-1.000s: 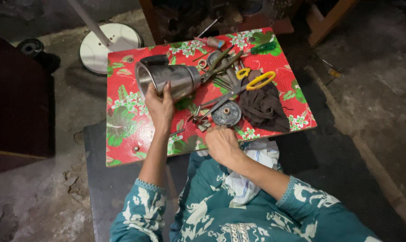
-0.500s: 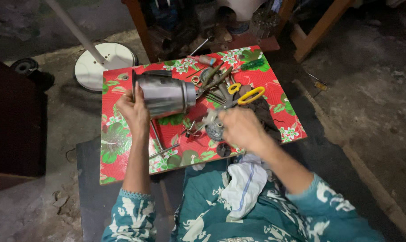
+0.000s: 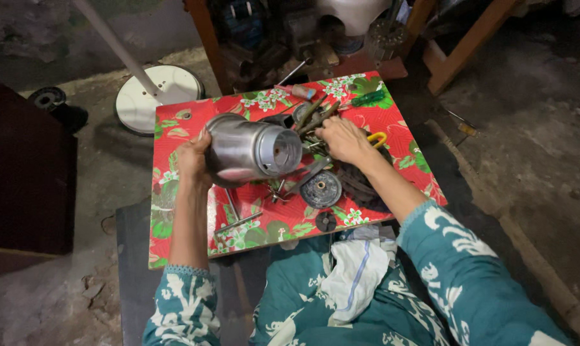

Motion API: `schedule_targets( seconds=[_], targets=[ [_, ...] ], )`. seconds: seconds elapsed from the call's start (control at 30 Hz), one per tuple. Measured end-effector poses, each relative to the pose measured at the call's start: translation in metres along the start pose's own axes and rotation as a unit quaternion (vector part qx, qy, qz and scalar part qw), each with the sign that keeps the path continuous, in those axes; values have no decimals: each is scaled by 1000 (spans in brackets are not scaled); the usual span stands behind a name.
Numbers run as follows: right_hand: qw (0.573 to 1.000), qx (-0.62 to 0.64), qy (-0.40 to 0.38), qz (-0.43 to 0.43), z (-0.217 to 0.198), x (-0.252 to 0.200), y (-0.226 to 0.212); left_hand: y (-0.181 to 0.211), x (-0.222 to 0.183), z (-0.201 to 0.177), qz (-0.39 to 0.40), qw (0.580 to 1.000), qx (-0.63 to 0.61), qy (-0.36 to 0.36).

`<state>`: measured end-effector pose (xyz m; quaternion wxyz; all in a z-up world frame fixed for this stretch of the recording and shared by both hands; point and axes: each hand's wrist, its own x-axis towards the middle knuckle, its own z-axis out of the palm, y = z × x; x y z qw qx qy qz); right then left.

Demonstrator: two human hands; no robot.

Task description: The person dismantles a metal blender jar base using pliers and a screwdriver, cuts a strip of material with scissors, and manipulates internal mechanical components and wiring by hand.

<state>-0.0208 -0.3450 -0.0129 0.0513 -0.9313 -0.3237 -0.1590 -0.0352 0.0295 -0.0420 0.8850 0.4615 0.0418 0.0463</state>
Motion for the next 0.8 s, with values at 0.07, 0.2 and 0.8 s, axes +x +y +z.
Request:
schedule_targets(
  seconds=[0.07,0.2,0.8],
  targets=[
    [999,24,17,31,-5,-9,-7,4,-1,5,-34,999,-21,-26],
    [995,92,-28,-34,-18,-25,-13,5,9,5,-68,997,-8,-32],
    [994,69,62,-53,-60,-48,-33,-49,96,-16,156,954,254,26]
  ],
)
